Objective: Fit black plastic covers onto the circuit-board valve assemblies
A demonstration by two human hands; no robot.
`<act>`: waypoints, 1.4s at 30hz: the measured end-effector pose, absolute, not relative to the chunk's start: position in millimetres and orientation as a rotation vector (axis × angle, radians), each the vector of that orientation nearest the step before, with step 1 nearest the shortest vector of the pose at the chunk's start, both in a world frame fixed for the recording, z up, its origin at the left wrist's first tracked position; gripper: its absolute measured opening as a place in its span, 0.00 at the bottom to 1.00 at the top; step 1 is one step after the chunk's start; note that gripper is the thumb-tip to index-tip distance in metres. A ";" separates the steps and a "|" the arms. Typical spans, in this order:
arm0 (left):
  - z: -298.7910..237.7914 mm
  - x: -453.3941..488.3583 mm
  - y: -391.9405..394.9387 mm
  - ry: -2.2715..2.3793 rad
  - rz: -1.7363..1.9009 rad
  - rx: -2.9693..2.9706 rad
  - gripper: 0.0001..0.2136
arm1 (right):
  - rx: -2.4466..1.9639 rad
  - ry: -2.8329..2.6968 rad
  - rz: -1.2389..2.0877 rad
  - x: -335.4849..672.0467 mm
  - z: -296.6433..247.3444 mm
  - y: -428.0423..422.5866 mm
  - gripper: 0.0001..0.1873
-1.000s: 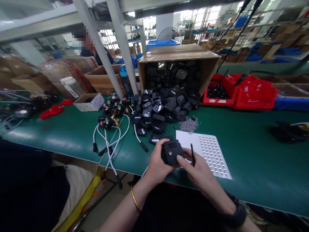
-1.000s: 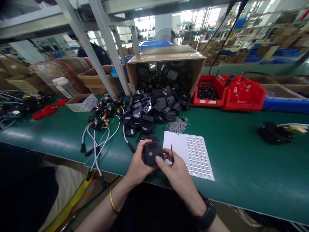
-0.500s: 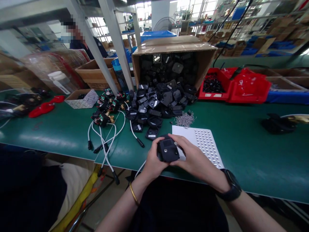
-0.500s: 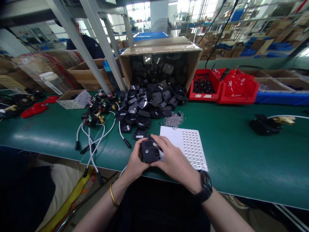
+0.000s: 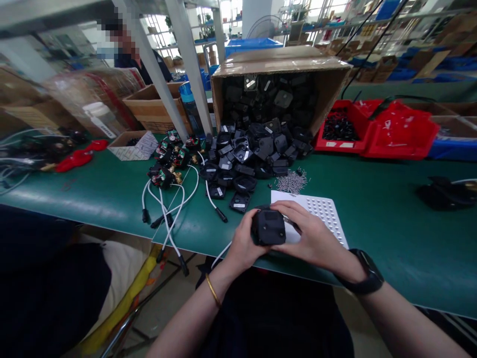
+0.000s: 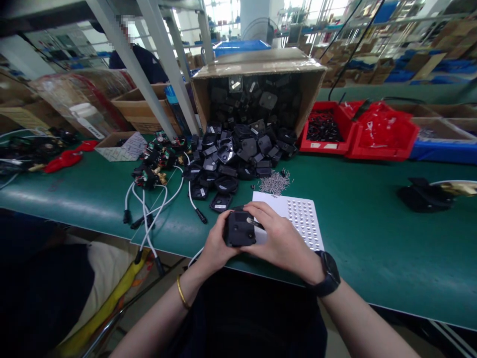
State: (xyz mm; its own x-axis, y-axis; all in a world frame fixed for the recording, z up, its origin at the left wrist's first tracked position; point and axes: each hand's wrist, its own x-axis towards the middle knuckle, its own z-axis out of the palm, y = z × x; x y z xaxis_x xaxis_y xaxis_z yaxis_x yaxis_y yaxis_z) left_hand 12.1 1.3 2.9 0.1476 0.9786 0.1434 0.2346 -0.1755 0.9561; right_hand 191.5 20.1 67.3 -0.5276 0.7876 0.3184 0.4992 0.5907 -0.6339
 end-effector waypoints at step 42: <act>6.3 21.3 -4.7 1.334 1.142 1.712 0.35 | -1.049 -0.869 1.310 191.0 64.9 -31.5 0.23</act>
